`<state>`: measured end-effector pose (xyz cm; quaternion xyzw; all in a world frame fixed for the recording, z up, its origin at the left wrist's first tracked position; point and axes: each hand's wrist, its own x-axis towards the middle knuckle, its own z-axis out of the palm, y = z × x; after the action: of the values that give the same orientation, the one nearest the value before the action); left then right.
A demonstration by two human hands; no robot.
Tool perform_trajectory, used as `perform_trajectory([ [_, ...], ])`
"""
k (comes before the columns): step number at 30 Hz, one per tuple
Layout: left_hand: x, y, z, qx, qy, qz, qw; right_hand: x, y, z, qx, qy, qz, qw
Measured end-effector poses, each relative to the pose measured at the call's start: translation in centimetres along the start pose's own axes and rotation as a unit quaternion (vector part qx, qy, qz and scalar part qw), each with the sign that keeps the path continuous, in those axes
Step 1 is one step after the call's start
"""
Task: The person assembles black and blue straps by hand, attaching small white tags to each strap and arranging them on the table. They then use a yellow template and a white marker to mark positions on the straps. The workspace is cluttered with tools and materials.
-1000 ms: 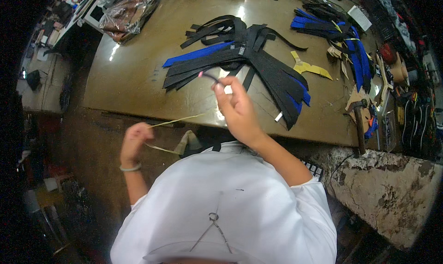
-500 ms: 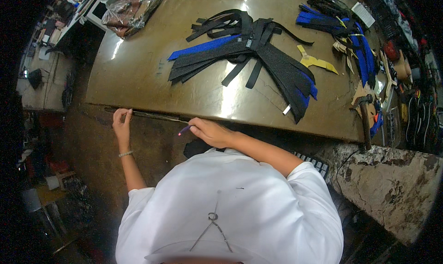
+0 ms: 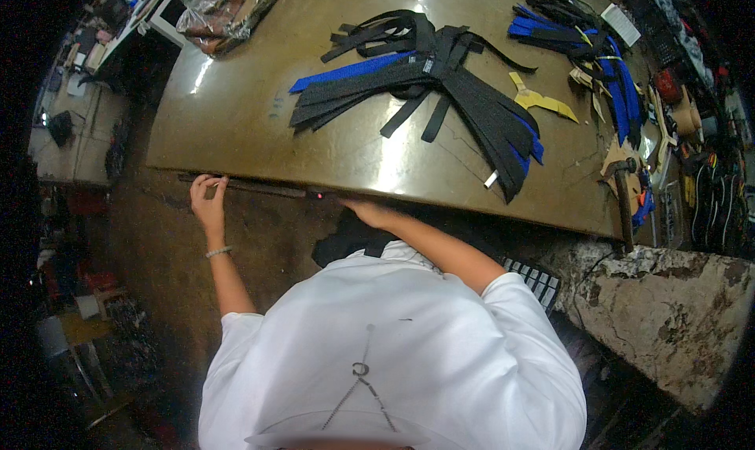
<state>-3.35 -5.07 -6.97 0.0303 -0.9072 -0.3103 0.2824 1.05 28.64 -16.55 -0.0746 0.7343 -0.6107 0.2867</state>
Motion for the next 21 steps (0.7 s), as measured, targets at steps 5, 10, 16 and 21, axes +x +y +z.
perform_trajectory([
  [5, 1.2, -1.0, -0.7, 0.012, -0.043, -0.009, 0.999, 3.9, 2.7, 0.4, 0.218, -0.073, 0.119, 0.966],
  [10, 1.0, -0.8, -1.1, 0.079, -0.038, 0.008, 0.996, 0.8, 0.4, -1.1, 0.338, -0.093, 0.028, 0.936],
  [16, 2.4, 4.1, -2.9, 0.018, 0.081, 0.019, 0.996, -6.8, -8.8, -4.5, 0.075, -0.148, -0.055, 0.985],
  [21, 3.8, 12.3, 0.3, -0.13, 0.081, 0.061, 0.986, -10.5, -13.2, -8.4, 0.226, -0.141, -0.125, 0.956],
])
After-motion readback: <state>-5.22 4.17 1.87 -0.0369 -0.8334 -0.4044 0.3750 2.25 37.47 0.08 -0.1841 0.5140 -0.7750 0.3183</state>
